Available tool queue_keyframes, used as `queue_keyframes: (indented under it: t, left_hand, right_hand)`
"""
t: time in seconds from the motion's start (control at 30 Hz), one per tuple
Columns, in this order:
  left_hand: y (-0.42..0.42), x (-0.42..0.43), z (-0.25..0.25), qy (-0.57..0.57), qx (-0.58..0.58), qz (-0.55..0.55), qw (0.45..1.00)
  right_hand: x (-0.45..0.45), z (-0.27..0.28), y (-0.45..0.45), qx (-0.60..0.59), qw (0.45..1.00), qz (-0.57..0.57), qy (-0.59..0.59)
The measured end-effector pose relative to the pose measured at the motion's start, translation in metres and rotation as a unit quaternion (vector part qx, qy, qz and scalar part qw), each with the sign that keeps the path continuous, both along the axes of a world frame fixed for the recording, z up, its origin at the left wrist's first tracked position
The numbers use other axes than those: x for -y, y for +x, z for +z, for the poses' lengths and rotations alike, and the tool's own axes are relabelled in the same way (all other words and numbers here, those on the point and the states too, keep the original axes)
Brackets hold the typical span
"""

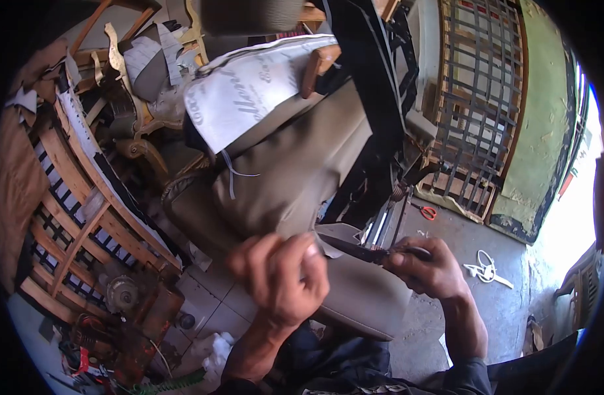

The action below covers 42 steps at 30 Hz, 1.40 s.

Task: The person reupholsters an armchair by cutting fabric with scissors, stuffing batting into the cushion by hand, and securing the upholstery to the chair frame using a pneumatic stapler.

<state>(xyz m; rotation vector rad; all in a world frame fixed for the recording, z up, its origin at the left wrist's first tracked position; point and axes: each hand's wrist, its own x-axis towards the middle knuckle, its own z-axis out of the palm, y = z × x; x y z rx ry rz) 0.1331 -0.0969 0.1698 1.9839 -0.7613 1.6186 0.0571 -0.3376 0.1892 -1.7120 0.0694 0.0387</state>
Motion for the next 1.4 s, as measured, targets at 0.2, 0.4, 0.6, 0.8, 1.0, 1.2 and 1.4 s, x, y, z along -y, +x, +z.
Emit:
queue_keyframes:
  t: [0.2, 0.4, 0.6, 0.8, 1.0, 1.2, 1.4]
  left_hand:
    - [0.002, 0.010, 0.008, 0.012, -0.059, 0.088, 0.994]
    - [-0.007, 0.013, 0.018, -0.023, -0.086, 0.037, 0.995]
    - [-0.008, 0.019, 0.017, -0.067, -0.079, 0.030, 0.994]
    - [-0.002, 0.013, 0.017, -0.062, -0.074, -0.007, 0.995]
    - [-0.002, 0.012, 0.012, -0.069, -0.094, -0.027, 0.993]
    - [-0.006, 0.014, 0.013, -0.068, -0.101, -0.038, 0.992]
    - [-0.006, 0.014, 0.009, -0.111, -0.105, -0.094, 0.984]
  right_hand:
    - [-0.002, -0.009, 0.034, 0.115, 0.983, 0.132, -0.058]
    - [-0.002, -0.015, 0.046, 0.193, 0.966, 0.162, -0.064]
    - [-0.013, -0.023, 0.043, 0.203, 0.970, 0.133, -0.014]
    - [0.001, -0.012, 0.040, 0.124, 0.987, 0.105, -0.001]
    - [-0.006, -0.024, 0.038, 0.091, 0.993, 0.072, 0.006]
    - [-0.040, -0.005, 0.039, 0.118, 0.988, 0.098, 0.032]
    - [-0.085, 0.016, 0.066, 0.134, 0.983, 0.121, -0.005]
